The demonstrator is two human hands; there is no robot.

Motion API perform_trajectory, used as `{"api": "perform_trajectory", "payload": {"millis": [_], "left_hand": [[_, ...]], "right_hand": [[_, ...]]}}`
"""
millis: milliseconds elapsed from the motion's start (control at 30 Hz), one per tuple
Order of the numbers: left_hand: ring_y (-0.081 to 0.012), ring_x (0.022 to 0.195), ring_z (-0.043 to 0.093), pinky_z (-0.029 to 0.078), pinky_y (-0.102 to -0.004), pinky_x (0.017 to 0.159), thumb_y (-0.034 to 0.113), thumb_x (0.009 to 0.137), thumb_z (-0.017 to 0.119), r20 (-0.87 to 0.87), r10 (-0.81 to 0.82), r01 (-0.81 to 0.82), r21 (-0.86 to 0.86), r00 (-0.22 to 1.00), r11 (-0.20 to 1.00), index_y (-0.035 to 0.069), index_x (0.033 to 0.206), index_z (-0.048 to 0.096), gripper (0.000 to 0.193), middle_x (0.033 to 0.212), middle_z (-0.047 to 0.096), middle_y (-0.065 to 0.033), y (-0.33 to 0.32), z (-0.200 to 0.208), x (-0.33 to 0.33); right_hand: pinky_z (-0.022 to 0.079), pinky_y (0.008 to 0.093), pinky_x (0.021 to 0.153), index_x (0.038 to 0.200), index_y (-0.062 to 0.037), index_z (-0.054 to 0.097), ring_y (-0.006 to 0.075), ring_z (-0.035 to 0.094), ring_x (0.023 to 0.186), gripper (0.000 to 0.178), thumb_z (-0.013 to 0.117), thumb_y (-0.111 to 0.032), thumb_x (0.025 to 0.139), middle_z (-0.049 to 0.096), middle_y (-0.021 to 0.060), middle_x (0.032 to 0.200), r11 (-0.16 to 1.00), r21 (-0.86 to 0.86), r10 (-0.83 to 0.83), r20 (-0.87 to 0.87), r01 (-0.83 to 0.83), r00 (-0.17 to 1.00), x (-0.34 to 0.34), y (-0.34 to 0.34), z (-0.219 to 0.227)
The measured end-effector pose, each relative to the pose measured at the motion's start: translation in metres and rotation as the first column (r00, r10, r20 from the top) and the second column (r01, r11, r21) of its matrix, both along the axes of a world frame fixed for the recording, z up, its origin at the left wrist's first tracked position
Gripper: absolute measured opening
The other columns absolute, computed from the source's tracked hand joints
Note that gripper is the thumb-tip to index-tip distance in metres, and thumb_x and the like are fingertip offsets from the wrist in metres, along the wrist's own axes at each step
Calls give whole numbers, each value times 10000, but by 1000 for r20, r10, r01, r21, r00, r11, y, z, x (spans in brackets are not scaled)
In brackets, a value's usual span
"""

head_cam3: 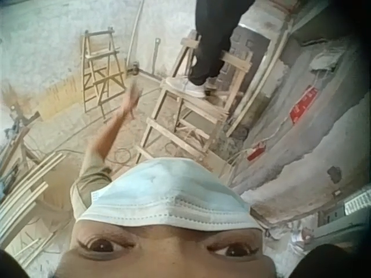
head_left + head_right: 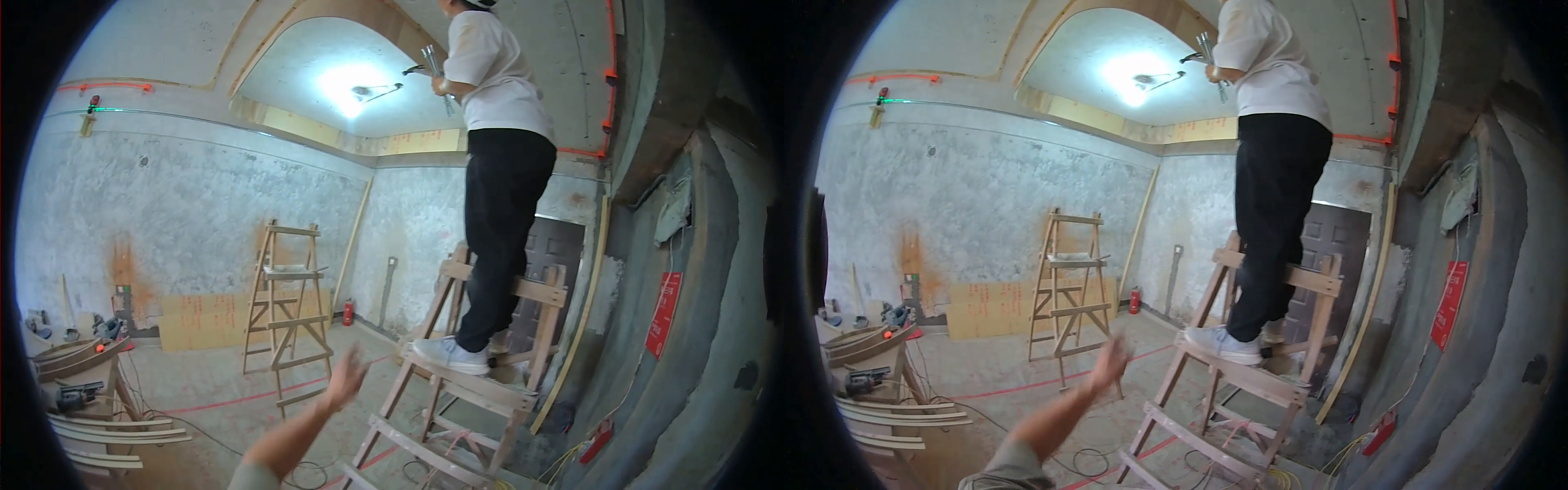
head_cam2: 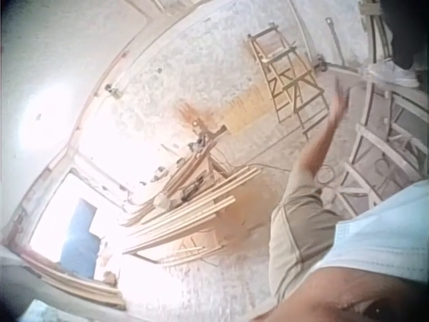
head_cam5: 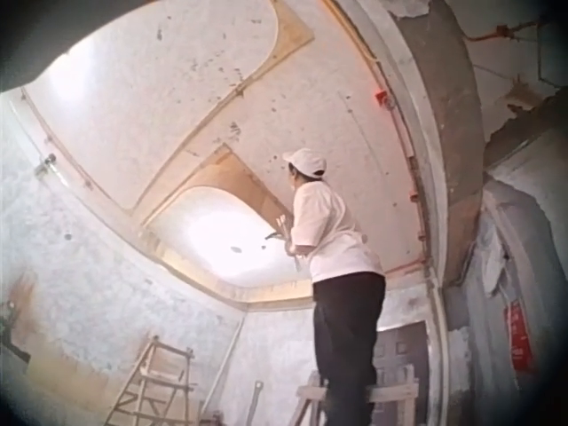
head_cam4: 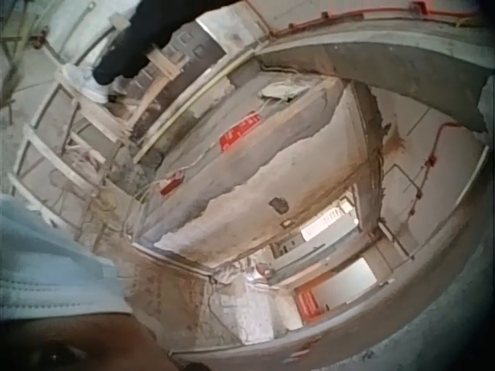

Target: Applying glue to wood strips and using a nail gun for installation on a construction site.

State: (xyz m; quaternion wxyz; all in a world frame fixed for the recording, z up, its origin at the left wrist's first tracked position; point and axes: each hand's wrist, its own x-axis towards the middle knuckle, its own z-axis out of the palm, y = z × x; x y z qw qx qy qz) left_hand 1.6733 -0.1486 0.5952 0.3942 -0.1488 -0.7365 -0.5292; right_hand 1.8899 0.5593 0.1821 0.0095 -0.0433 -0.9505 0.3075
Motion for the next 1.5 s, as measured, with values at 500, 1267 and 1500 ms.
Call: {"api": "perform_trajectory", "payload": {"millis": [500,1267,1500], "left_hand": [[-240,724,631,511,-398,701,159,898,653,-334,-292,174,-340,896,924,69,1589,44,925,806,621,-173,34,263,115],[-367,1031,645,488,-395,940,130,802,730,-522,-63,-73,-236,851,969,-50,1527,172,933,1160,620,-306,19,467,96],[-172,712,607,510,-304,566,77,849,720,-631,135,-271,-124,764,955,5,1562,9,1009,883,637,-127,68,563,151]], "right_hand": [[556,459,761,1221,-84,637,296,691,916,466,634,-421,899,703,144,1036,978,-58,-183,205,198,962,130,-90,-37],[578,449,703,1269,-90,614,275,708,861,532,667,-461,892,718,113,987,924,-194,-161,582,328,797,191,-215,-120],[577,453,712,1270,-96,615,275,708,868,534,663,-471,893,718,120,980,897,-271,-152,552,348,820,180,-238,-163]]}}
